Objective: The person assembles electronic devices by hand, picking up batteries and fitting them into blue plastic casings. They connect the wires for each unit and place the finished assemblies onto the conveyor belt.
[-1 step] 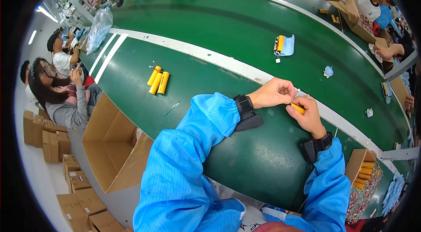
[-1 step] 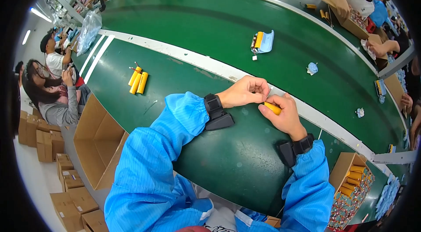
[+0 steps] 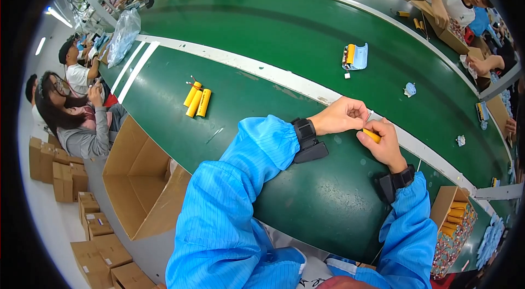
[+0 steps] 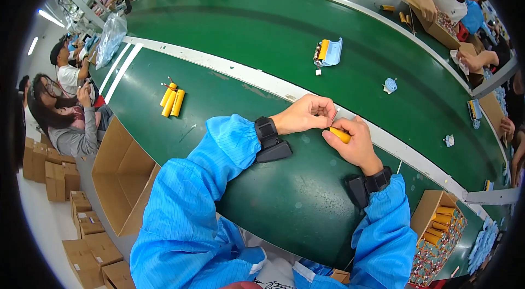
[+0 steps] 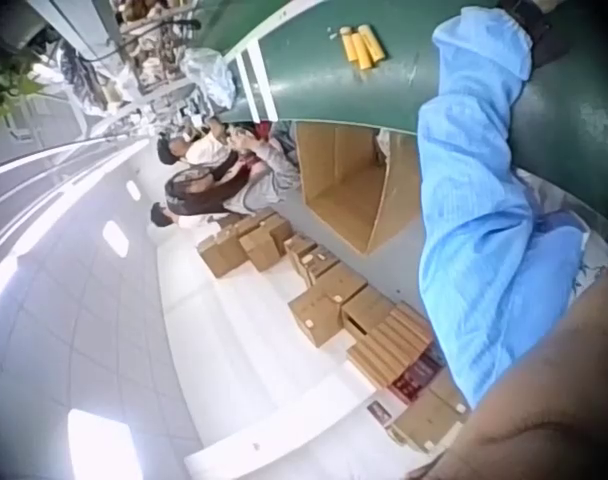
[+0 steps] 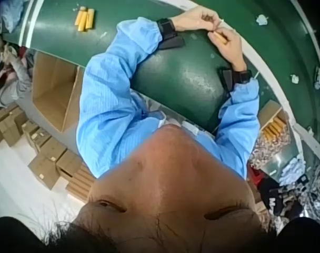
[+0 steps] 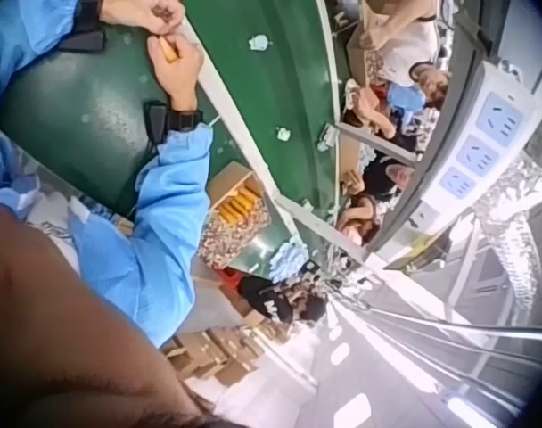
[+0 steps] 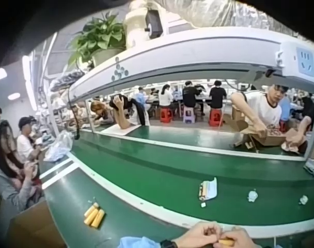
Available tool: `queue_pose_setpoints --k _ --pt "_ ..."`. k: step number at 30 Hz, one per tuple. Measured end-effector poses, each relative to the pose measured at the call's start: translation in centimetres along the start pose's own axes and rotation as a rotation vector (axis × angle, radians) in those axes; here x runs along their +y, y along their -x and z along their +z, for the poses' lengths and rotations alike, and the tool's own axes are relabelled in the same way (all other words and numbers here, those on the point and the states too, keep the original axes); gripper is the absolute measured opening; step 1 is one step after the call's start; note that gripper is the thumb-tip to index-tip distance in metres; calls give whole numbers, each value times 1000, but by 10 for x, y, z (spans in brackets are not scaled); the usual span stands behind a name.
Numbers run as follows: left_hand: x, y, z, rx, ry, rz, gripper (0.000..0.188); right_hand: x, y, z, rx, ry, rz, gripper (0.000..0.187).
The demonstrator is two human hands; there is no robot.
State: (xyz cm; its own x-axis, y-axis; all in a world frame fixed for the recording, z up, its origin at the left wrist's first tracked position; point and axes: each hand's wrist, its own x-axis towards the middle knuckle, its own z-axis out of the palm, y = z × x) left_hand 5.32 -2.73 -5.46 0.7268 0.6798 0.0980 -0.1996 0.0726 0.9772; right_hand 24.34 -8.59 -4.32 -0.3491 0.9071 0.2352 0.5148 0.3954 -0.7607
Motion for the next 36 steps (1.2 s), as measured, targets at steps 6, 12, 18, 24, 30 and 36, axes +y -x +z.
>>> queue_pose_setpoints --k 6,12,18,24,30,36 --pt "0 4 -7 -33 28 -1 5 -4 -3 5 -3 42 -26 20" --pt "4 14 -17 -42 22 -2 4 -6 -9 18 7 52 -42 22" --pt "-4 2 -22 -30 -39 45 6 0 -14 14 49 46 -94 27" --pt "3 14 -51 58 -112 22 7 14 -39 45 189 3 -172 35" --pt "31 -2 -11 324 -78 147 9 8 -33 32 281 -84 -27 39" --pt "62 -39 135 -230 -600 147 21 -36 -39 36 231 305 536 40"
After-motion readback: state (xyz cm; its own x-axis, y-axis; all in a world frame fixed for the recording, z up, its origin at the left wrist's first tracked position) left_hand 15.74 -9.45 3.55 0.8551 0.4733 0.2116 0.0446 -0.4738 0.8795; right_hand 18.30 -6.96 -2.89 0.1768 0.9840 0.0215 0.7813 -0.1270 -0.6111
